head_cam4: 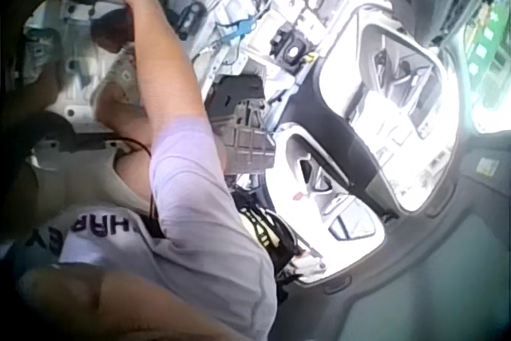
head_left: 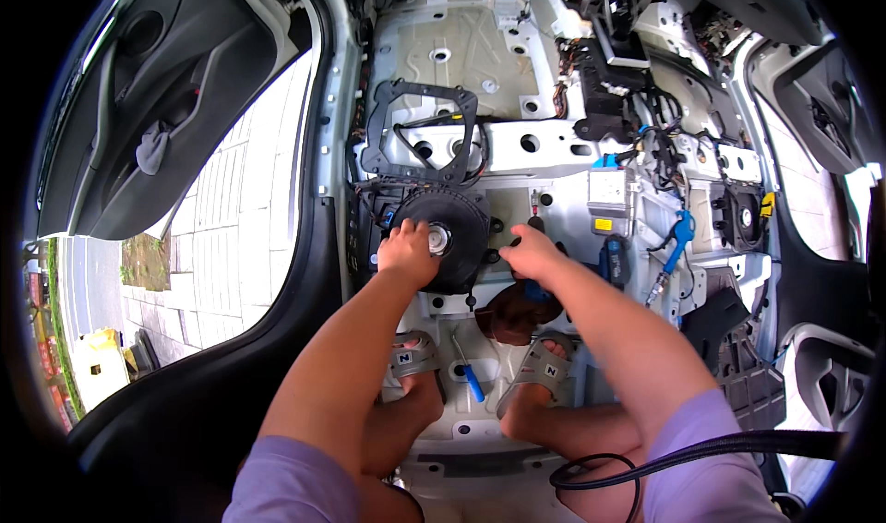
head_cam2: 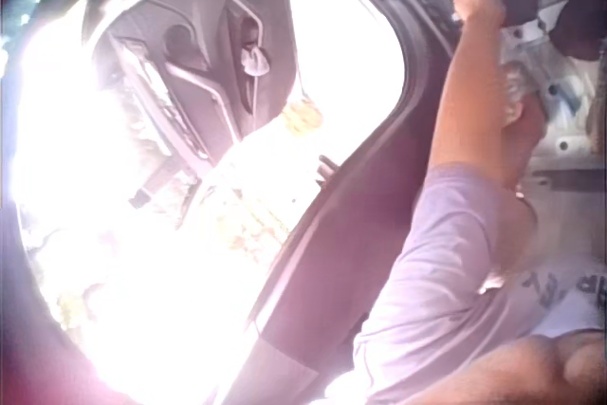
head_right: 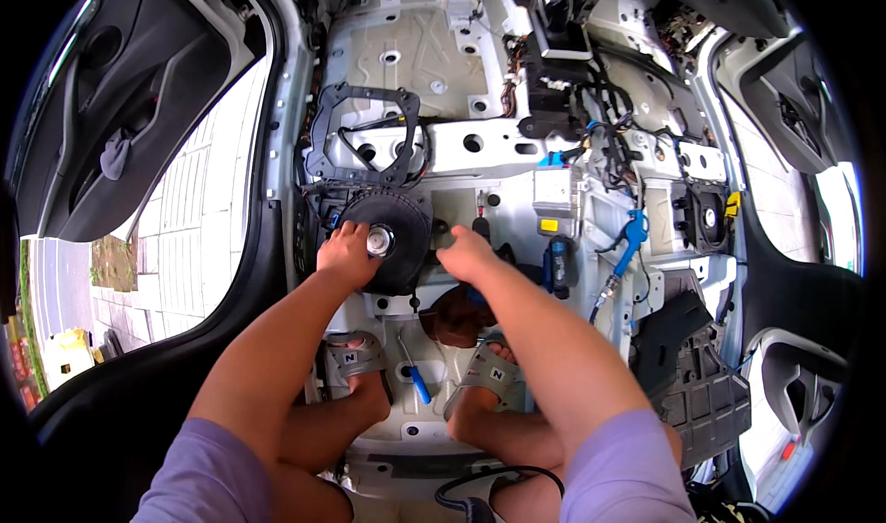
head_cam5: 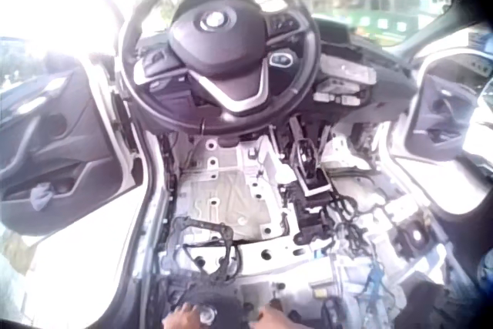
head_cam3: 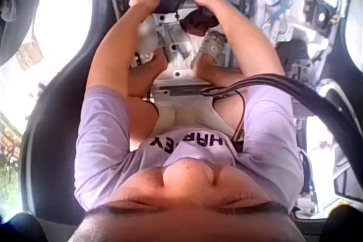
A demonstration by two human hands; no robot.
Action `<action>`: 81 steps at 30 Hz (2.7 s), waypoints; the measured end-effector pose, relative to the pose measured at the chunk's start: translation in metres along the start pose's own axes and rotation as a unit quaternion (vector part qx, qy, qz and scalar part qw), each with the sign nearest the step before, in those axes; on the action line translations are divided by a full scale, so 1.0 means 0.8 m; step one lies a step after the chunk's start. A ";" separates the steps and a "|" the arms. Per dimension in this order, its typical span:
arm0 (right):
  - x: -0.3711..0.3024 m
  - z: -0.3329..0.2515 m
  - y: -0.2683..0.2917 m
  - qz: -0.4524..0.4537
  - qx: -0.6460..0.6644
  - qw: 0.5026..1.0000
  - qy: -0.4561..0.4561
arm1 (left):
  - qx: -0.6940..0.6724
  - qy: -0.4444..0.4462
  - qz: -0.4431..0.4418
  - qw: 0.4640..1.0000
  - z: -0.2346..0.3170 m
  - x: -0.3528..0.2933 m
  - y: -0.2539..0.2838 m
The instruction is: The person uses a screwdriver and a power drill to unscrew and remove a speaker and its mounting housing from the chassis of a car. They wipe the parts with a cloth during the process.
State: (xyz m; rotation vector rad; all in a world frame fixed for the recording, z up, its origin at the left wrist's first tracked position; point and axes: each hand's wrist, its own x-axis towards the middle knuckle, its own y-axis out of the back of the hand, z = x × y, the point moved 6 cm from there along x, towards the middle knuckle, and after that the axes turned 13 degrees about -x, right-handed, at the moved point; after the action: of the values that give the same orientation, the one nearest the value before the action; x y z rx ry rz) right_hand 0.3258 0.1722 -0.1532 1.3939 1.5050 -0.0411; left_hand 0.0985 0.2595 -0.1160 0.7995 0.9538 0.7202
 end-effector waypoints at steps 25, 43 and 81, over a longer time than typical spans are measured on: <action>0.011 0.016 -0.110 -0.032 0.468 0.883 -0.029 | -0.151 -0.012 0.075 0.986 -0.025 0.025 -0.001; 0.021 0.042 -0.126 0.118 0.256 0.959 -0.015 | -0.597 -0.031 -0.081 0.798 -0.100 0.039 0.128; -0.216 0.063 0.009 0.039 0.434 0.889 -0.138 | -0.938 -0.024 0.237 0.252 -0.161 0.036 0.087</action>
State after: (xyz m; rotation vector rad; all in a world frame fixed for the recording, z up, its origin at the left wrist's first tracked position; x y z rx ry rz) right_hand 0.3260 0.0206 -0.0565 2.0314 1.2120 -0.9236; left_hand -0.0180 0.3526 -0.1144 -1.2330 -0.7463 1.6266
